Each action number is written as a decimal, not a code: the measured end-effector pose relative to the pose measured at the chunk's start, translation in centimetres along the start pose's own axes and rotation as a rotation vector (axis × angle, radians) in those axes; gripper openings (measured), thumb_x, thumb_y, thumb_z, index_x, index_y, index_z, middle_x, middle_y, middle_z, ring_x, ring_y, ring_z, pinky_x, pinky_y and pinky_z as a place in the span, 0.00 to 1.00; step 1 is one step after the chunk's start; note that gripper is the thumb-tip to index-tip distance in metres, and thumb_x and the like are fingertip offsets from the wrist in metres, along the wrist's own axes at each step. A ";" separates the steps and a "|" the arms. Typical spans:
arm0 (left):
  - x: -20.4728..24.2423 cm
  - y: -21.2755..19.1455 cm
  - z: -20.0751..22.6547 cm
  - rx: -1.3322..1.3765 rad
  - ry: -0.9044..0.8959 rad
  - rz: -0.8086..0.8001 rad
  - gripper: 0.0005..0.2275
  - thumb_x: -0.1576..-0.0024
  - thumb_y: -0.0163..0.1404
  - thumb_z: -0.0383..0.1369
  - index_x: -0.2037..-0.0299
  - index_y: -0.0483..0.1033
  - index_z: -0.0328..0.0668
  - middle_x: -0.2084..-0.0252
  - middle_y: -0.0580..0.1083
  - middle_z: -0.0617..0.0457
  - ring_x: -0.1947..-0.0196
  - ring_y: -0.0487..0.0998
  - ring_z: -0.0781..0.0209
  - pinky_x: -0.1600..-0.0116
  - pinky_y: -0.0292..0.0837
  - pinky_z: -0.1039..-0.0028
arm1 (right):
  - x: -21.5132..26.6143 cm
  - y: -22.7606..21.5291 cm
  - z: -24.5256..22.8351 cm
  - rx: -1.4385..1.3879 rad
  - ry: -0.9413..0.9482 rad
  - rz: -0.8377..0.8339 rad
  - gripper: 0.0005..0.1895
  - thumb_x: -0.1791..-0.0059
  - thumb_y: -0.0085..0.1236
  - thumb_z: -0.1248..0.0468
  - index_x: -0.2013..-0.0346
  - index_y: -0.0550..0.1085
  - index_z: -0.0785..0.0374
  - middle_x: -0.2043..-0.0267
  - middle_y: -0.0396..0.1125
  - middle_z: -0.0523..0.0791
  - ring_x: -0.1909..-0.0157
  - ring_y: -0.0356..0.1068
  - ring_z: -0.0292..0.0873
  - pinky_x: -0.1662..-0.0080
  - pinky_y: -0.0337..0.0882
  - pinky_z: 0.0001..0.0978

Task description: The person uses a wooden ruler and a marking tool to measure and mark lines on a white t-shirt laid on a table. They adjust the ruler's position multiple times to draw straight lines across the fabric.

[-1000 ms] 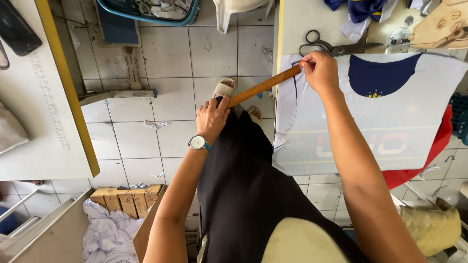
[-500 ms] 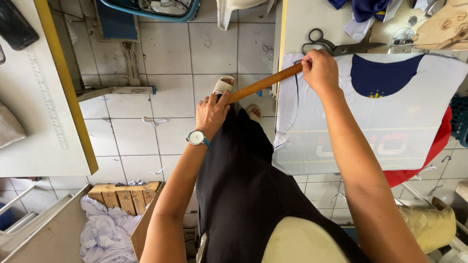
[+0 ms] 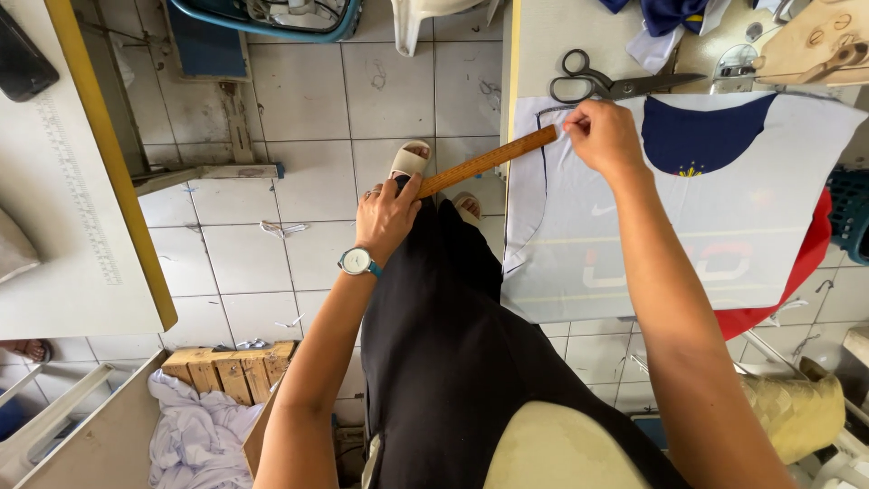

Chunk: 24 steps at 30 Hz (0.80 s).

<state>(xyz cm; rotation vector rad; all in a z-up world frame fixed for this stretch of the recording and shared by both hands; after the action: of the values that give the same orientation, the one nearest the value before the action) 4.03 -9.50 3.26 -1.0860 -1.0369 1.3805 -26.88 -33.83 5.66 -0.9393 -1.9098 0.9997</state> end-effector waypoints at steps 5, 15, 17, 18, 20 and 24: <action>0.5 0.4 0.4 -0.008 -0.007 -0.002 0.20 0.42 0.52 0.48 0.39 0.72 0.69 0.68 0.69 0.57 0.67 0.80 0.54 0.60 0.77 0.63 | 0.1 1.6 0.1 -0.030 -0.013 0.031 0.03 0.52 0.63 0.67 0.64 0.79 0.56 0.71 0.71 0.43 0.63 0.75 0.48 0.57 0.77 0.40; 0.5 0.6 0.5 -0.019 -0.042 -0.066 0.20 0.41 0.51 0.48 0.37 0.70 0.69 0.66 0.70 0.57 0.64 0.80 0.54 0.58 0.76 0.62 | 1.6 1.2 -0.5 0.084 0.005 -0.076 0.01 0.50 0.61 0.65 0.68 0.77 0.56 0.73 0.68 0.46 0.64 0.75 0.53 0.58 0.76 0.45; 0.5 0.5 0.5 -0.022 -0.039 -0.049 0.20 0.42 0.52 0.48 0.38 0.71 0.70 0.67 0.70 0.57 0.64 0.80 0.54 0.59 0.76 0.62 | 2.5 0.8 -0.5 0.082 0.061 -0.164 0.03 0.51 0.59 0.66 0.69 0.78 0.57 0.74 0.69 0.46 0.64 0.75 0.54 0.58 0.76 0.45; 0.5 0.4 0.6 -0.025 -0.035 -0.033 0.20 0.43 0.53 0.48 0.39 0.71 0.70 0.67 0.70 0.58 0.65 0.80 0.55 0.60 0.76 0.63 | 3.1 0.8 -0.2 0.080 0.118 -0.253 0.04 0.52 0.57 0.67 0.71 0.78 0.58 0.75 0.71 0.47 0.64 0.75 0.55 0.58 0.75 0.46; 0.7 0.2 0.6 -0.007 -0.037 -0.027 0.21 0.43 0.53 0.48 0.39 0.72 0.69 0.67 0.70 0.58 0.65 0.80 0.55 0.60 0.76 0.63 | 3.8 -0.4 -0.4 0.030 0.154 -0.266 0.03 0.52 0.57 0.66 0.68 0.79 0.59 0.72 0.72 0.49 0.62 0.75 0.57 0.58 0.75 0.48; 0.7 0.3 0.6 0.031 -0.049 -0.002 0.21 0.44 0.54 0.47 0.39 0.73 0.68 0.67 0.69 0.57 0.66 0.80 0.55 0.60 0.77 0.64 | 5.1 -0.8 2.1 -0.065 0.156 -0.185 0.04 0.52 0.59 0.65 0.65 0.80 0.58 0.71 0.73 0.47 0.65 0.75 0.53 0.60 0.76 0.44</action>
<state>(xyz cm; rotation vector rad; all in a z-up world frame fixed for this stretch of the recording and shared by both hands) 3.33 -8.85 3.07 -1.0328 -1.0489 1.4233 -31.13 -30.41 6.98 -0.8339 -1.8680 0.7392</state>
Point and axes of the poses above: each hand's wrist, its own x-axis away from the middle knuckle, its own y-axis out of the palm, z = x × y, the point moved 6 cm from there along -x, towards the middle knuckle
